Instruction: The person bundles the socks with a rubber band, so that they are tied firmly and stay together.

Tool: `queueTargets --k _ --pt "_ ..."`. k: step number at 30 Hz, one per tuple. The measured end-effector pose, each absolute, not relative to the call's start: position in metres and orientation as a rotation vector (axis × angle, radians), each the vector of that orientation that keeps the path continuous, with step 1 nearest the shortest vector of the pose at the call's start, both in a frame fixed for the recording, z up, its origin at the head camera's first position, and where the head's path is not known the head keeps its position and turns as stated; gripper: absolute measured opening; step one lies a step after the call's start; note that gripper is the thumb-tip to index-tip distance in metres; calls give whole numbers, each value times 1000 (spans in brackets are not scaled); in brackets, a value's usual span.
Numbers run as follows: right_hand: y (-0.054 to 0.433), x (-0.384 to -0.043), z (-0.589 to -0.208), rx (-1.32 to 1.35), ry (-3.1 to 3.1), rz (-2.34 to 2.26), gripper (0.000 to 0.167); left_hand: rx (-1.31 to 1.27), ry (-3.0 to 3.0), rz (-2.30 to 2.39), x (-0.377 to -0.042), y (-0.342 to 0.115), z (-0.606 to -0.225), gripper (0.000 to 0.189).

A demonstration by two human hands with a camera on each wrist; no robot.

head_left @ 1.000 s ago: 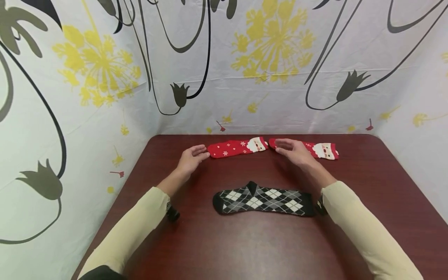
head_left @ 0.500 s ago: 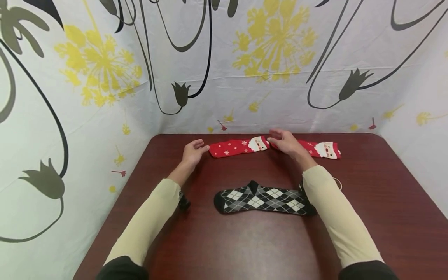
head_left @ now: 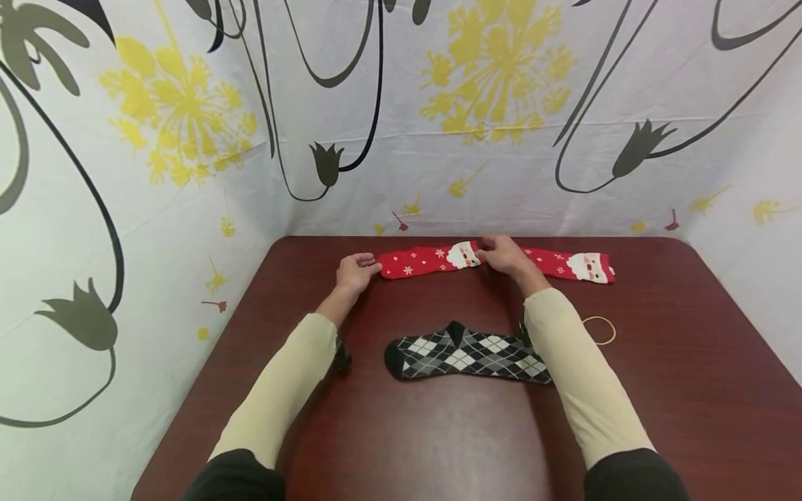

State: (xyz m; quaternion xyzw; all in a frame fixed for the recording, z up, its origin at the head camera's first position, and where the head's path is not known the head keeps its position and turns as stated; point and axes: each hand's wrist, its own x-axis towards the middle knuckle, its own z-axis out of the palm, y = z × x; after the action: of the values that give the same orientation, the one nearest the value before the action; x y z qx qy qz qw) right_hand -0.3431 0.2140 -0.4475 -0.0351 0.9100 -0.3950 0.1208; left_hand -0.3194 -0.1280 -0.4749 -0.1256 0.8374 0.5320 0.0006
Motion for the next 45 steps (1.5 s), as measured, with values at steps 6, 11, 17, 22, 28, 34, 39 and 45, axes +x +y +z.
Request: queueTargets --k 6,11,17,22,28,34,39,45 --pt "211 -343 -452 -16 2788 -1109 57 -406 2733 1547 -318 -121 -475 39" --pt "208 -341 -456 73 2857 -1172 50 -421 2820 1405 -317 -113 -475 38" --pt "205 -337 -455 157 2895 -1179 39 -448 2858 1368 -316 -107 -473 35" --pt "204 -336 -455 167 2906 -1139 29 -469 2833 1379 -318 -107 -470 29" --pt "202 -336 -454 147 2925 -1155 21 -474 2788 1438 -317 -110 -467 27" --pt "198 -337 -450 136 2854 -1267 24 -433 2783 1483 -313 -116 -466 29" --pt "199 -336 -446 133 2817 -1354 24 -420 2774 1535 -313 -122 -464 31" --pt "202 -326 -437 131 2644 -1567 25 -368 2747 1644 -310 -129 -459 31"
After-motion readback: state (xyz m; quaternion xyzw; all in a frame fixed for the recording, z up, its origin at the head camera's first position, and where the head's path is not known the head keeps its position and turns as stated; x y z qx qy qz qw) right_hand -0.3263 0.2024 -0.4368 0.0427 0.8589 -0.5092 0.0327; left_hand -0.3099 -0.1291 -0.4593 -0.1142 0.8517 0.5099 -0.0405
